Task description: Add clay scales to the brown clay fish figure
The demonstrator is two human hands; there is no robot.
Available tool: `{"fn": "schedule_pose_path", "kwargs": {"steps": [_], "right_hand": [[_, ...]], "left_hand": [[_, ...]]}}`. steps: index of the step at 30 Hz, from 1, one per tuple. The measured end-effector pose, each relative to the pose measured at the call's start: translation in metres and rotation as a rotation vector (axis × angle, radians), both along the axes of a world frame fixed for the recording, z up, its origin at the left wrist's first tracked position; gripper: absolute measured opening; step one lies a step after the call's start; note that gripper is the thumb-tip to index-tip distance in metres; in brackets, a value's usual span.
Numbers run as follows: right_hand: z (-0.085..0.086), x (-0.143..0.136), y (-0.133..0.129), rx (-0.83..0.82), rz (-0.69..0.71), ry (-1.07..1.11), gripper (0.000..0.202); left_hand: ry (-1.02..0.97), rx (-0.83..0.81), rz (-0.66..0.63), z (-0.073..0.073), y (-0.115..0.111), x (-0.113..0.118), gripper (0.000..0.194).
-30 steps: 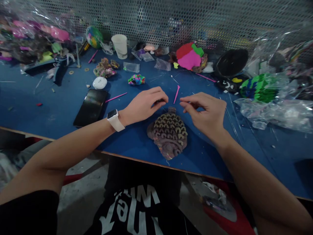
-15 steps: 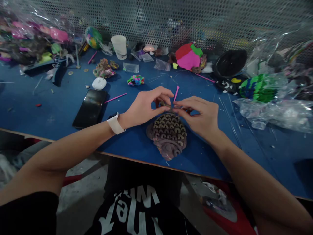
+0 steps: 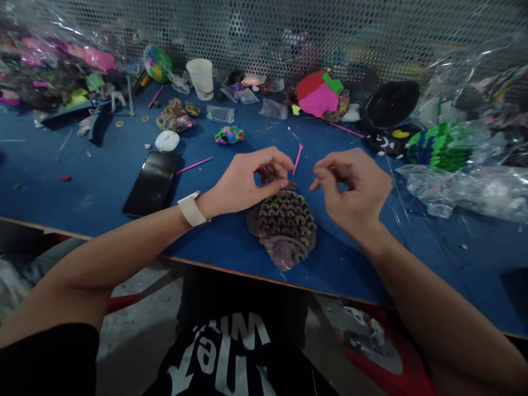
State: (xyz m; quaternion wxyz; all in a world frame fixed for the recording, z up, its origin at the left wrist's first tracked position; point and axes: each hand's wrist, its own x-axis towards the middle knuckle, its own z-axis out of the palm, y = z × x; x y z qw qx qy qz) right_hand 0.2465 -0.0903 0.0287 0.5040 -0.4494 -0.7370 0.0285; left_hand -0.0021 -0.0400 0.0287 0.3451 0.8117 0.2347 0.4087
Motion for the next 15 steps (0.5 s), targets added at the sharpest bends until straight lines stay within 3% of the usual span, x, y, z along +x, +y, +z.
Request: {"fn": "schedule_pose_path", "kwargs": {"steps": [3,7,15], "right_hand": [[-0.001,0.007,0.007,-0.011,-0.081,0.142,0.014],[-0.002,0.008,0.010,-0.031,-0.065,0.122,0.014],[-0.004,0.001,0.008,-0.114,0.004,0.064,0.008]], "left_hand": [[0.115,0.126,0.062,-0.002,0.008,-0.004,0.013],[0.359,0.293,0.126,-0.009,0.016,-0.008,0.016],[0.615,0.320,0.158,-0.012,0.018,-0.010,0.020]]}}
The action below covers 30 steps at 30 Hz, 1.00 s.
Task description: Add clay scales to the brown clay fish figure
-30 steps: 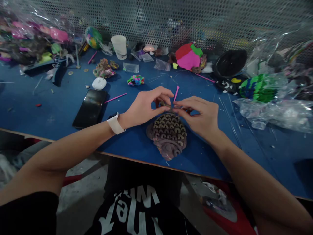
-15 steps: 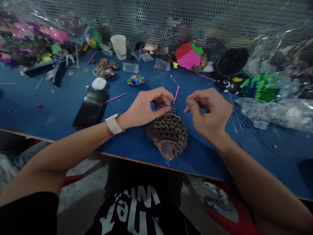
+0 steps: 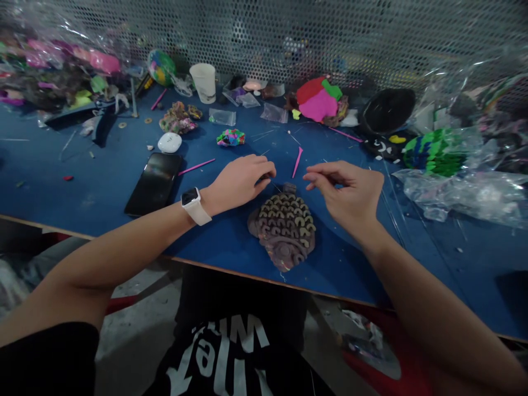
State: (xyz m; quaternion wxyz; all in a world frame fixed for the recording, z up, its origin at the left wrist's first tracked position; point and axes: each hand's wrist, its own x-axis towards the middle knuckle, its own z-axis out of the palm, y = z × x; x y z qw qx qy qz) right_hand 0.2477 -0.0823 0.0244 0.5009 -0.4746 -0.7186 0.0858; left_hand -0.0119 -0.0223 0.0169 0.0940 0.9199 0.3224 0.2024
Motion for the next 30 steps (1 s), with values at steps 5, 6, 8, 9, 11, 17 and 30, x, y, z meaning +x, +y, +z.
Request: {"fn": "schedule_pose_path", "kwargs": {"steps": [5,6,8,9,11,17,30], "right_hand": [[-0.001,0.000,-0.002,-0.035,0.018,0.041,0.020],[-0.001,0.000,-0.002,-0.033,0.014,0.040,0.022],[0.000,0.000,-0.003,-0.026,0.010,0.027,0.024],[0.000,0.000,-0.003,-0.020,0.013,0.016,0.024],[0.001,0.000,-0.003,0.001,0.029,-0.009,0.021],[0.000,-0.003,-0.002,-0.008,0.078,-0.080,0.008],[0.001,-0.004,-0.007,-0.056,0.042,0.000,0.006]], "left_hand": [[0.071,0.021,0.028,0.000,0.002,-0.002,0.016],[0.085,0.040,0.034,0.000,0.002,-0.002,0.016],[0.111,0.075,0.048,0.000,0.001,-0.002,0.016],[0.123,0.088,0.055,0.000,0.001,-0.003,0.017],[0.139,0.102,0.063,0.000,0.000,-0.003,0.018],[0.143,0.120,0.066,0.000,-0.003,-0.003,0.019],[0.138,0.101,0.066,0.007,-0.014,0.002,0.022]]}}
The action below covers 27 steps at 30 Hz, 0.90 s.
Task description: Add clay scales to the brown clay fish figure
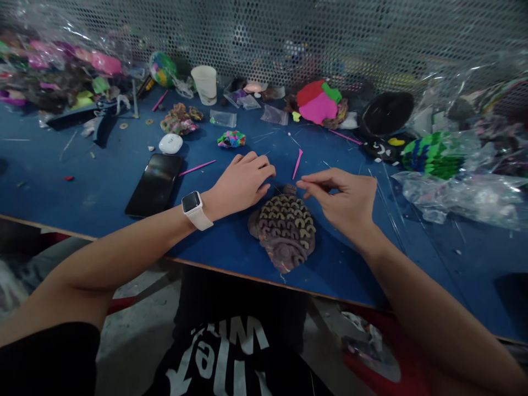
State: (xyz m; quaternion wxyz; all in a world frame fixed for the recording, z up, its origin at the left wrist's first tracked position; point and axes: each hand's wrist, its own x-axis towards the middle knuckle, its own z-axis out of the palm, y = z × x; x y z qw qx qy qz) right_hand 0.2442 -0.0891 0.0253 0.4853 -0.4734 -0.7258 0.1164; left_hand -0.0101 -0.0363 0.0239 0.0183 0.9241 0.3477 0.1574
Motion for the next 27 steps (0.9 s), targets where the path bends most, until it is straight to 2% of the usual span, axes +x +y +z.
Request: {"fn": "schedule_pose_path", "kwargs": {"steps": [6,11,17,23,27], "right_hand": [[0.0066,0.0012,-0.0036,0.092,0.010,-0.038,0.017],[0.0044,-0.0006,-0.0031,0.178,0.067,-0.028,0.010],[0.0013,-0.0010,-0.0052,0.164,0.067,-0.018,0.021],[-0.0025,-0.0018,-0.0055,0.106,0.107,-0.056,0.022],[0.0012,-0.0059,-0.0096,0.104,0.122,-0.014,0.015]], "left_hand": [[-0.084,0.034,-0.041,-0.0020,0.0001,0.0018,0.023],[-0.121,0.062,-0.092,-0.0027,-0.0004,0.0017,0.021],[-0.186,0.093,-0.153,-0.0017,-0.0029,0.0020,0.019],[-0.273,0.136,-0.191,-0.0033,-0.0024,0.0035,0.018],[-0.340,0.162,-0.283,-0.0005,-0.0032,0.0028,0.019]]}}
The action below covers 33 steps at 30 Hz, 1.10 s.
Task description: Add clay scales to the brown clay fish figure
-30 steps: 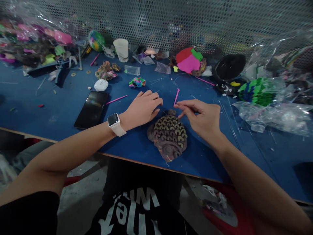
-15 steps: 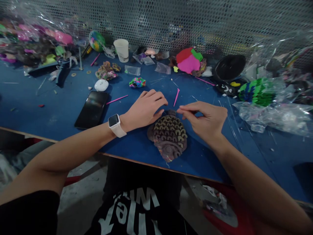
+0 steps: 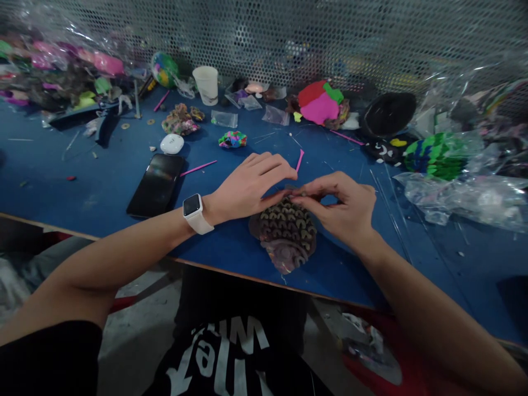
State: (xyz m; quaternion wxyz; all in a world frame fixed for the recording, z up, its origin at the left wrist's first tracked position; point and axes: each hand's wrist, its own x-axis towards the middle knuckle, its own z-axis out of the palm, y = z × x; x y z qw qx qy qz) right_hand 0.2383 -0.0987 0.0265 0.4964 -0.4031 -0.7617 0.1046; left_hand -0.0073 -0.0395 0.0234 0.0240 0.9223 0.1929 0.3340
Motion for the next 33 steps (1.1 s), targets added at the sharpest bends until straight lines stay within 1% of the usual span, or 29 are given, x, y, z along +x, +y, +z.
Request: {"fn": "schedule_pose_path", "kwargs": {"steps": [3,5,8,11,12,15,19,22,25,29,33], "right_hand": [[0.0045,-0.0026,-0.0034,-0.034,0.025,0.025,0.016],[0.0063,-0.0041,-0.0047,-0.042,0.074,0.057,0.015],[0.0071,-0.0062,-0.0055,-0.041,0.161,0.091,0.011],[0.0078,-0.0075,-0.0062,-0.045,0.185,0.113,0.004],[0.0082,-0.0078,-0.0066,-0.051,0.181,0.131,0.003],[0.0090,-0.0086,-0.0082,-0.095,0.155,0.205,0.007],[0.0080,-0.0101,-0.0094,-0.123,0.100,0.262,0.006],[0.0062,-0.0107,-0.0088,-0.122,0.066,0.261,0.014],[0.0040,-0.0101,-0.0076,-0.123,0.063,0.257,0.017],[0.0019,-0.0084,-0.0074,-0.110,0.091,0.230,0.017],[0.0034,-0.0094,-0.0098,-0.031,0.072,0.190,0.009]], "left_hand": [[-0.025,0.058,-0.088,0.0026,-0.0026,0.0002,0.019],[-0.064,0.106,-0.122,0.0036,-0.0042,0.0013,0.018],[-0.148,0.167,-0.140,0.0035,-0.0044,0.0031,0.017],[-0.212,0.202,-0.130,0.0022,-0.0027,0.0037,0.017],[-0.220,0.202,-0.121,0.0016,-0.0022,0.0035,0.017],[-0.197,0.166,-0.093,0.0003,-0.0022,0.0020,0.019],[-0.152,0.080,-0.053,0.0000,-0.0052,0.0003,0.029],[-0.140,0.052,-0.035,0.0002,-0.0069,-0.0001,0.034],[-0.129,0.043,-0.041,0.0008,-0.0074,0.0000,0.036],[-0.137,0.031,-0.023,0.0028,-0.0081,0.0006,0.036],[-0.140,0.023,-0.009,0.0044,-0.0088,0.0014,0.035]]}}
